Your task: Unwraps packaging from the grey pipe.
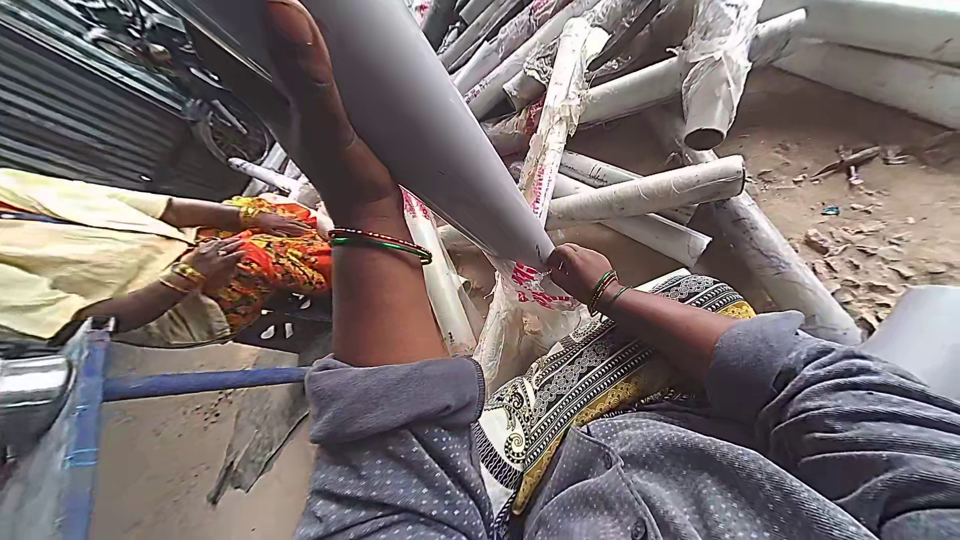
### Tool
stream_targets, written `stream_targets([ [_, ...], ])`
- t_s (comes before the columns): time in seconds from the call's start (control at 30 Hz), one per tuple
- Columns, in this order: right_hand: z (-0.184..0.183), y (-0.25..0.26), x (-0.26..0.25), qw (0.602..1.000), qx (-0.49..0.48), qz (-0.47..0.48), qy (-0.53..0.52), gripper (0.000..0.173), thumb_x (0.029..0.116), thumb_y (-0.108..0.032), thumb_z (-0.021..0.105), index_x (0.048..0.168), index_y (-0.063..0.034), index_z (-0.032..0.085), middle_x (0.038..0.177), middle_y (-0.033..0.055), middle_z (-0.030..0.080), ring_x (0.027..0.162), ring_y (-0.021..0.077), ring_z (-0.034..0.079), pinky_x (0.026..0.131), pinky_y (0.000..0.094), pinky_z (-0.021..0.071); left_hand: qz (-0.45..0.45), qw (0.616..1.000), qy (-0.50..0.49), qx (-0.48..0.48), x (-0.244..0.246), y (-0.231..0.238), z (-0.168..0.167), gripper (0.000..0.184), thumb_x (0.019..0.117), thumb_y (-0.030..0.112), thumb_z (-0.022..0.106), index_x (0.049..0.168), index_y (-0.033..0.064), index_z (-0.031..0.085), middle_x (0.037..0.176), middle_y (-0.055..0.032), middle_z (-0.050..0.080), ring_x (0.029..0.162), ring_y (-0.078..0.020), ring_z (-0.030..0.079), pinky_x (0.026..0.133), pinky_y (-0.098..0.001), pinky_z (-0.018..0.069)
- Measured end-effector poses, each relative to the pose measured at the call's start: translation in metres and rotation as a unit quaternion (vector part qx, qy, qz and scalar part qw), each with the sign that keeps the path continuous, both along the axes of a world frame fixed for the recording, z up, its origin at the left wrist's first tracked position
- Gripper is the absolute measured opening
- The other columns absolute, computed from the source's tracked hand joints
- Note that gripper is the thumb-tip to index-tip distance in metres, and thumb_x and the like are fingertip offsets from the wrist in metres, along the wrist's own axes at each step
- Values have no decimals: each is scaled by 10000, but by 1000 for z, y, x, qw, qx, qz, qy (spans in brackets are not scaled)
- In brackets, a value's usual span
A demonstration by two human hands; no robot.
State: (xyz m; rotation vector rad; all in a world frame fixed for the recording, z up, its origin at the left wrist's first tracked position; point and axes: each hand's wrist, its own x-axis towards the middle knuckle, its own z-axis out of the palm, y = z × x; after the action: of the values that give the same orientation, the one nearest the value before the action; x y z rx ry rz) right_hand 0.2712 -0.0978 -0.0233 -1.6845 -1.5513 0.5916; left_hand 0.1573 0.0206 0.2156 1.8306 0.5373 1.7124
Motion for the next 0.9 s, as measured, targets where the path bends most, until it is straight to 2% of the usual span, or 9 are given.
stream_targets([
  [0.1,-2,0,3,1000,-13,-4,21,206,954,-155,624,1029,21,700,1030,199,715,907,371,709,763,586,531,-2,1000,-4,-1,2,-3,-1,510,1041,253,438,1429,-54,317,1267,-134,564,1167,-140,594,1034,-289,488],
  [0.23,1,-1,14,987,-146,-1,69,302,1048,-272,566,1178,-19,668,1147,178,702,1055,341,687,899,576,513,-9,1000,14,-7,-1,-5,1,552,1071,250,388,1503,-59,236,1362,-159,528,1248,-161,562,1093,-296,449],
  [0.33,1,0,13,986,-156,17,55,298,1034,-273,598,1179,-25,678,1153,175,698,1059,339,685,898,578,516,-9,1000,11,-5,0,-4,0,473,1083,226,329,1459,-58,289,1291,-149,560,1186,-158,591,1061,-304,471],
  [0.47,4,1,4,990,-141,7,31,278,1027,-237,569,1136,-12,690,1150,183,698,1056,350,686,869,574,520,-20,1000,11,-3,0,-3,1,593,1069,239,351,1538,-47,126,1387,-155,497,1251,-156,553,1095,-292,446],
  [0.6,6,1,2,990,-131,-6,50,246,999,-203,586,1103,-6,693,1135,183,701,1047,350,685,862,575,511,-43,999,-14,-10,7,-10,2,416,1078,216,353,1401,-45,334,1201,-127,588,1122,-151,617,1021,-319,507],
  [0.67,3,-1,4,991,-114,-3,67,228,982,-192,606,1074,-5,699,1108,178,705,1020,344,687,853,579,510,-55,998,-15,-13,9,-11,1,367,1077,214,349,1344,-34,389,1145,-118,615,1082,-153,637,992,-330,527],
  [0.77,0,-5,6,992,-82,-7,90,209,966,-185,611,1030,-3,691,1037,179,699,947,346,684,802,588,501,-52,999,-8,-10,9,-13,3,412,1064,228,373,1386,-28,345,1192,-115,593,1119,-149,621,1021,-328,510],
  [0.83,0,-5,9,990,-98,-21,94,248,1013,-222,596,1113,-12,684,1101,179,704,984,342,694,852,581,516,-48,999,-8,-13,7,-12,3,467,1055,244,402,1421,-30,309,1226,-128,581,1144,-161,612,1032,-335,505],
  [0.9,-2,-5,11,991,-95,-24,89,251,1016,-225,608,1136,-19,688,1148,173,694,1006,333,692,876,561,526,-47,999,-6,-14,6,-11,3,476,1054,242,396,1430,-32,295,1237,-134,571,1144,-164,610,1032,-327,503],
])
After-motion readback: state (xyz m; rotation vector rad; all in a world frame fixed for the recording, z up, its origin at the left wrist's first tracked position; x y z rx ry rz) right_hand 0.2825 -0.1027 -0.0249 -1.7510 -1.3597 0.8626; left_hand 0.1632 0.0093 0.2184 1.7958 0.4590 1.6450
